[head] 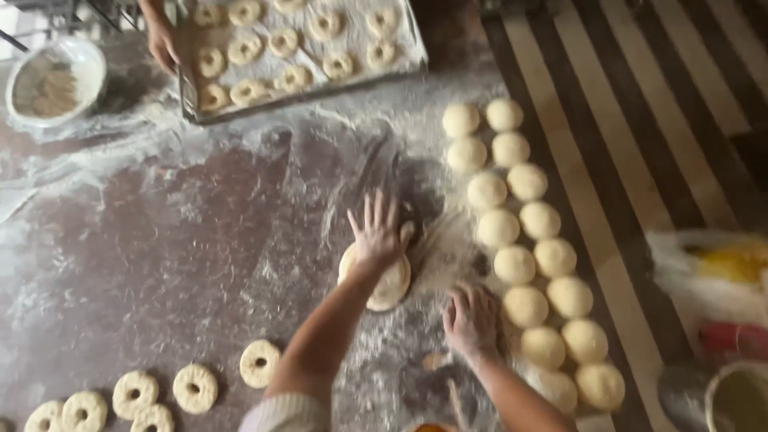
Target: Shaping individual balls of dough into rings and arranging them on a large floured table in a bakery.
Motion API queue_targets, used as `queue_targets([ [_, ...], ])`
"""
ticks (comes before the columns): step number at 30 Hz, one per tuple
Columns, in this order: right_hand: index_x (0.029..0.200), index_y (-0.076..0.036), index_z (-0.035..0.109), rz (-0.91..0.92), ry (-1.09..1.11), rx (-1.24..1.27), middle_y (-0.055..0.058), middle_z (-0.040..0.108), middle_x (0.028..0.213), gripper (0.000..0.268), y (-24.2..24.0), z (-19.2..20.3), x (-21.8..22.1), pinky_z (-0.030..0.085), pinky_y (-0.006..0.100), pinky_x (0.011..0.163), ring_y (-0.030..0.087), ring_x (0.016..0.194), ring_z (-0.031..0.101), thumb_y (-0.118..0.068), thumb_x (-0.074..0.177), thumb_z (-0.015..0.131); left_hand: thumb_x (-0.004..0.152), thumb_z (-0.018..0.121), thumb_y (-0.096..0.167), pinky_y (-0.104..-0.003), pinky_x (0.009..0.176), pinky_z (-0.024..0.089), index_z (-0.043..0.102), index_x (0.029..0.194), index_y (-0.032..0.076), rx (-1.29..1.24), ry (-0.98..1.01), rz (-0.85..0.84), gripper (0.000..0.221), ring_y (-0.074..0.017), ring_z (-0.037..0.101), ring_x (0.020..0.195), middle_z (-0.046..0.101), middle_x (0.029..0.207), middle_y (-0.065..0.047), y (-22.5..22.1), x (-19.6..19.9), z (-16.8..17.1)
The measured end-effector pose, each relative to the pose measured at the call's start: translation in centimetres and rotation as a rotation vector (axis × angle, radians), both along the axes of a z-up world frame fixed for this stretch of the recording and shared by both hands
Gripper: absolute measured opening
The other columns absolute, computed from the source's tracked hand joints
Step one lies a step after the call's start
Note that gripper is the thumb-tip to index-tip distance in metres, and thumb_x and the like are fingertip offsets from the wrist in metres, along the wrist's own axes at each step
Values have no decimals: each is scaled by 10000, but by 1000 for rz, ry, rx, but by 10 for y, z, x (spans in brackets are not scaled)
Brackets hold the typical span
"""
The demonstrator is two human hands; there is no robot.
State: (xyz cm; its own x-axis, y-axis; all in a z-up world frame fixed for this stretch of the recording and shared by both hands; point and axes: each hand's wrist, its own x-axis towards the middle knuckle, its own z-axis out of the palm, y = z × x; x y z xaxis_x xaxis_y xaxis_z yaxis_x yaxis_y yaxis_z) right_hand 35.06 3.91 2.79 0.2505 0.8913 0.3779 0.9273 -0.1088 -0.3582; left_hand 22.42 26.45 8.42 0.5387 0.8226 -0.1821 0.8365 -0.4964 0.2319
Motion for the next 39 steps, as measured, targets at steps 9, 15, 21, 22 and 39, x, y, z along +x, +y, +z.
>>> queue_targets([
  [9,1109,-132,628,-7,-6,5,134,603,1269,270,-1,2,1,415,534,1042,372,1224,553,-180,845,665,1004,312,627,-654,1245,-12,167,1629,177,13,12,-123,784,-329,22,1594,59,1726,-106,-39,-4,-6],
  [15,1140,-119,622,-12,-9,-42,138,607,1271,306,-6,-4,4,407,539,1055,358,1237,550,-187,845,661,1039,263,616,-636,1253,-9,154,1648,142,214,-169,44,779,-365,25,1596,60,1727,-153,-53,-39,15],
  [21,1148,-127,619,-39,-51,-127,137,572,1318,295,-6,-11,5,386,531,1101,332,1289,520,-249,879,622,982,209,670,-654,1200,-49,41,1642,171,-30,176,-20,844,-357,-33,1568,-33,1712,-138,-41,-37,-2],
  [22,1148,-127,619,-46,-49,-130,137,572,1318,295,-5,-13,6,386,531,1101,332,1289,520,-249,879,622,982,209,670,-654,1200,-49,41,1642,171,-32,177,-27,844,-357,-33,1568,-33,1712,-138,-37,-33,-4],
  [39,1132,-118,630,-13,-18,-4,134,595,1277,311,-10,5,2,395,557,1048,364,1238,527,-195,836,689,798,811,604,-440,1126,459,470,1488,71,-293,78,176,936,-318,508,1368,524,1488,-163,6,-70,-12],
])
